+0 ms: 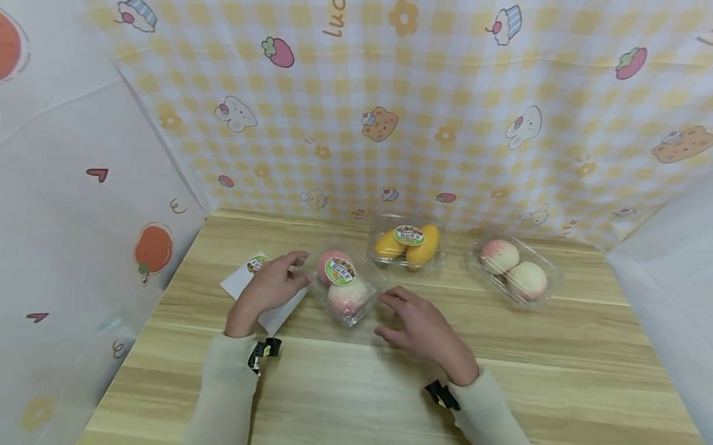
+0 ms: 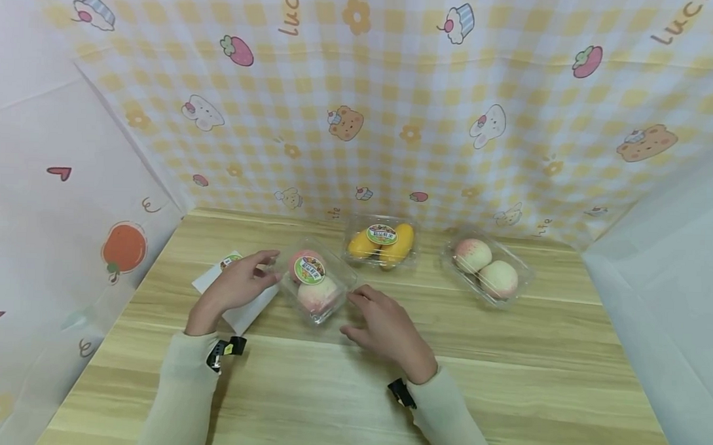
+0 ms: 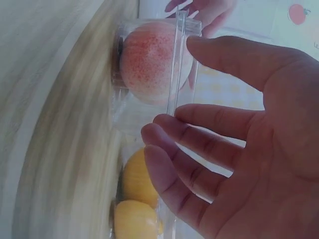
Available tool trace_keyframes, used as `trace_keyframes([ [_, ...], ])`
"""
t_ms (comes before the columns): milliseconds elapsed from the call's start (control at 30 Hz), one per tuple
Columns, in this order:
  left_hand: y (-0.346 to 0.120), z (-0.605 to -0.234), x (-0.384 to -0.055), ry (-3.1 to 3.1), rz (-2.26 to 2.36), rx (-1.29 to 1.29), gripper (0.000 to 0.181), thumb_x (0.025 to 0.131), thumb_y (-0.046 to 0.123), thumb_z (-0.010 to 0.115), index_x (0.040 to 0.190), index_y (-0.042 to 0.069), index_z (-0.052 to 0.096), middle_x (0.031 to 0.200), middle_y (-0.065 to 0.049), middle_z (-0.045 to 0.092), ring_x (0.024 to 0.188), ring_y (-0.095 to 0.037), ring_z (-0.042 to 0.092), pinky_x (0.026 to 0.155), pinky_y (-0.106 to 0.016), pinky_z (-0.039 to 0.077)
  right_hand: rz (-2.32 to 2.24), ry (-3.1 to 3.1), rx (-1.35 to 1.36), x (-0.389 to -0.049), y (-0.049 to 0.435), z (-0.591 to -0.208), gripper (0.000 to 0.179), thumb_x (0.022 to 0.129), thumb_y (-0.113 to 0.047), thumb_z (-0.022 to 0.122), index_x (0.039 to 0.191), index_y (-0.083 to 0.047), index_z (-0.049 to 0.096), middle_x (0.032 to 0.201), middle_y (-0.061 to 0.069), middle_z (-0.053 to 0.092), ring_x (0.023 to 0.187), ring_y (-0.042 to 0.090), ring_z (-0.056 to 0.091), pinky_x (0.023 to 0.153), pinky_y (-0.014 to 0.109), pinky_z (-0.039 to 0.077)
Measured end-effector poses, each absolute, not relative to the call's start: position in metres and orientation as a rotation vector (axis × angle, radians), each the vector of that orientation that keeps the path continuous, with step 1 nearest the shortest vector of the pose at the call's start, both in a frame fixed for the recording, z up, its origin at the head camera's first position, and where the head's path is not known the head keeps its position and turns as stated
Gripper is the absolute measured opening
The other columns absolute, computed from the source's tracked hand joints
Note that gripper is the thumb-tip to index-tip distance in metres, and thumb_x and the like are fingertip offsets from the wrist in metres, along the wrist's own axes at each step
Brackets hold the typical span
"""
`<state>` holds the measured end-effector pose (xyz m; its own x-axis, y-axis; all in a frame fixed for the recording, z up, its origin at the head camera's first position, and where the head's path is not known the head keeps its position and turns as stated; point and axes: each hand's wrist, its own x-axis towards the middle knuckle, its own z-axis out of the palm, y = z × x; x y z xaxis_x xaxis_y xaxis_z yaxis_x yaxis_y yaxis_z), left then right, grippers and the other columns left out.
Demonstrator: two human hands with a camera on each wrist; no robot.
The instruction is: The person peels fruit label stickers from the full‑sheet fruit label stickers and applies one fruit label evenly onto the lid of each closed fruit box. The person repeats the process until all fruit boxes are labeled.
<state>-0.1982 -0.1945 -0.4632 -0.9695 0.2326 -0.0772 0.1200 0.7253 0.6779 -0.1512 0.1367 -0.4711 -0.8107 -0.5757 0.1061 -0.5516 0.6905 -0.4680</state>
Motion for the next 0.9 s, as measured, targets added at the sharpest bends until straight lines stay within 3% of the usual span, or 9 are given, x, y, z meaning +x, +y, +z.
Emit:
trace_keyframes([
  [233,-0.193,-0.464,-0.203,2.771,1.077,0.206,0.059,0.111,0.024,0.063,0.162,-0.001,0.049,0.152,-0.028,0.060,0.125,-0.045,0.068,0.096,-0.060,0.057,-0.668,2.886,-0.879,-0.157,0.123,-0.466,0.058,0.098,-0.030,0.086,0.143,0.004,0.069,0.138,0.014,0.070,0.121,0.033,0.070,0.100,0.052,0.059],
  [533,-0.197,-0.463,-0.209,2.774,1.051,0.176,0.059,0.113,0.025,0.061,0.164,-0.002,0.046,0.157,-0.029,0.056,0.129,-0.047,0.066,0.102,-0.064,0.054,-0.620,2.930,-0.828,-0.161,0.108,-0.468,0.057,0.099,-0.034,0.084,0.141,0.003,0.071,0.132,0.011,0.071,0.108,0.028,0.072,0.083,0.046,0.062],
  [900,-0.203,-0.463,-0.213,2.771,1.053,0.133,0.059,0.113,0.022,0.060,0.165,-0.002,0.044,0.161,-0.028,0.053,0.131,-0.046,0.065,0.101,-0.062,0.055,-0.604,2.974,-0.800,-0.162,0.094,-0.471,0.054,0.101,-0.033,0.080,0.141,0.003,0.071,0.134,0.014,0.070,0.116,0.033,0.072,0.089,0.050,0.063],
])
